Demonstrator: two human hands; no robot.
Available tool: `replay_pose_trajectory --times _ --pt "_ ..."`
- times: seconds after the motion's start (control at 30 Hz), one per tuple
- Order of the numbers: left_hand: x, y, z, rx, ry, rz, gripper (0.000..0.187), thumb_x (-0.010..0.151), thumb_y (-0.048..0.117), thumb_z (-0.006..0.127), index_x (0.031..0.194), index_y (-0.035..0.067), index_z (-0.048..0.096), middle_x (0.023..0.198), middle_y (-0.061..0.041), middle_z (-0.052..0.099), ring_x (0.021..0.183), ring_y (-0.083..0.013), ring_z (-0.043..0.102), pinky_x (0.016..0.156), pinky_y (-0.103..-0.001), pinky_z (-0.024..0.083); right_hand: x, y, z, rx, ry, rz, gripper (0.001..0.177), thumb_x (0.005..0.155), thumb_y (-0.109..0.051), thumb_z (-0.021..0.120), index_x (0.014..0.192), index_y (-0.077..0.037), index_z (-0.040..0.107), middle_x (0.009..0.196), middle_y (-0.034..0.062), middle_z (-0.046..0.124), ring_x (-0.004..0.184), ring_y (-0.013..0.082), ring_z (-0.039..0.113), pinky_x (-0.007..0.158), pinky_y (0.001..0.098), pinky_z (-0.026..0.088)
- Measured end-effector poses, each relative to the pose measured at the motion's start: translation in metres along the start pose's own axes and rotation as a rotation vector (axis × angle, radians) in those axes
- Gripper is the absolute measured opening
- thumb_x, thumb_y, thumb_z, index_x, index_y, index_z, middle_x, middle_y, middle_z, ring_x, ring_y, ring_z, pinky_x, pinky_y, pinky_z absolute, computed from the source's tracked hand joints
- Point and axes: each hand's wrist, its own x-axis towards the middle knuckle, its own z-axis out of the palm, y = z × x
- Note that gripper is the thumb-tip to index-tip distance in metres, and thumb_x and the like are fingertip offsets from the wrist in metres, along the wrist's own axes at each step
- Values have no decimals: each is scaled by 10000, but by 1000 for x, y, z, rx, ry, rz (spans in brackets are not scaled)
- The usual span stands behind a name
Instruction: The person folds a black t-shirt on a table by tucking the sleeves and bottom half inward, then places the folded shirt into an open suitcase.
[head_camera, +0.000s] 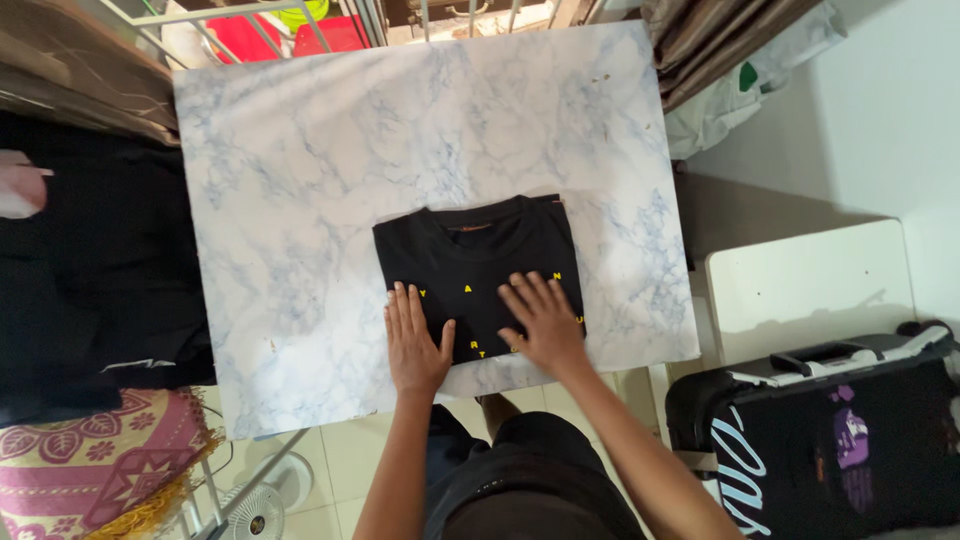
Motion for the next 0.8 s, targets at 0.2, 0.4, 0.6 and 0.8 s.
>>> replay_pose_trajectory --times 0.2,0.4,0.6,0.8 --pt "3 6 -6 -7 -1 3 962 885 528 679 1547 -62 308 1638 -269 269 1529 -418 244 1251 -508 199 -38 53 -8 -157 30 199 668 997 -443 533 1575 -135 400 1645 84 371 1518 360 297 1228 627 164" --pt "2 2 -1 23 -10 21 968 887 522 645 1525 -100 269 1607 -325 228 1503 -457 193 1223 -516 157 -17 6 13 -95 228 294 651 999 -346 527 1522 28 423 1613 242 361 1526 440 271 1218 640 171" --pt "0 -4 7 -73 -31 -89 610 1065 270 411 1584 -27 294 1676 -239 257 1573 -368 208 1277 -480 161 29 -73 45 94 74 -159 565 1019 -323 592 1499 -36 515 1609 142 418 1525 319 324 1237 578 216" --pt "3 0 5 1 -14 -100 615 1060 301 419 1582 -3 300 1663 -216 275 1565 -338 208 1279 -498 126 17 -11 21 -7 -87 -76 638 943 -457 564 1521 -211 460 1602 75 389 1489 318 306 1204 574 183"
